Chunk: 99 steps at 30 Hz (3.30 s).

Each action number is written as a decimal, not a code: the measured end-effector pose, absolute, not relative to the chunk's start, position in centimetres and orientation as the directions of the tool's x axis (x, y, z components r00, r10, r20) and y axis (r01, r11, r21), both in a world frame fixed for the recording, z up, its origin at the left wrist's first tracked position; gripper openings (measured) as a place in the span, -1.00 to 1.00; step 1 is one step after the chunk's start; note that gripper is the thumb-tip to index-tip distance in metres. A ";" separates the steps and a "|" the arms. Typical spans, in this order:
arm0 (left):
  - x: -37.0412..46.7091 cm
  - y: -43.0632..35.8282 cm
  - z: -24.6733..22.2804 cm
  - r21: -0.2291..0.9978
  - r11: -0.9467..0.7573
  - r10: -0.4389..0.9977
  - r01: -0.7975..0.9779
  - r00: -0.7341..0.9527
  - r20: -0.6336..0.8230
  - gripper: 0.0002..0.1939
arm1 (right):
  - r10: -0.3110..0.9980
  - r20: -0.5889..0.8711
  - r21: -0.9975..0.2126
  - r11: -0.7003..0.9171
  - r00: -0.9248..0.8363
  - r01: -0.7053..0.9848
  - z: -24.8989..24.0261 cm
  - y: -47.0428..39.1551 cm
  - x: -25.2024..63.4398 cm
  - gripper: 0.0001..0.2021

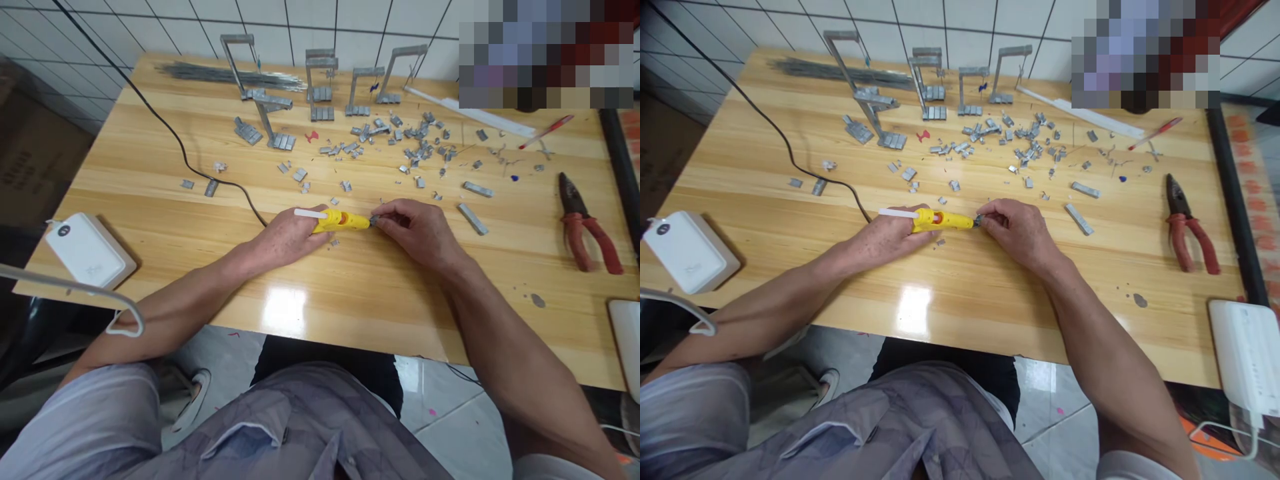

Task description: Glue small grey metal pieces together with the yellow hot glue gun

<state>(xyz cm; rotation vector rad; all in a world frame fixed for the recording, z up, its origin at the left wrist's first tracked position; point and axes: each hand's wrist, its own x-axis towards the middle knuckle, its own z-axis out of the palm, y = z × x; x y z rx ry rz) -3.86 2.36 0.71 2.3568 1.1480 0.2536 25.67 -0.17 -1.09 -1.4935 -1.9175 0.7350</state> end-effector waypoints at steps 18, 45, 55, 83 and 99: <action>-3.5 2.3 1.0 0.477 -0.424 0.828 0.770 0.543 -0.142 -0.60 | 0.963 0.137 -0.729 0.258 -0.234 0.635 -0.8 -0.3 25.7 -0.79; -3.4 2.3 2.4 0.531 -0.377 0.817 0.759 0.543 -0.195 -0.64 | 0.963 0.106 -0.722 0.247 -0.249 0.647 -0.6 -0.3 25.7 -0.81; -3.5 2.1 2.5 0.558 -0.353 0.825 0.751 0.531 -0.192 -0.61 | 0.963 0.113 -0.728 0.247 -0.244 0.639 -0.6 -0.3 25.6 -0.80; -3.6 2.4 2.3 0.568 -0.354 0.803 0.743 0.553 -0.222 -0.65 | 0.966 0.102 -0.725 0.236 -0.237 0.647 -0.4 -0.3 25.5 -0.82; -3.0 1.9 2.1 0.529 -0.354 0.843 0.771 0.508 -0.175 -0.63 | 0.966 0.100 -0.736 0.233 -0.239 0.635 -0.6 -0.3 25.5 -0.82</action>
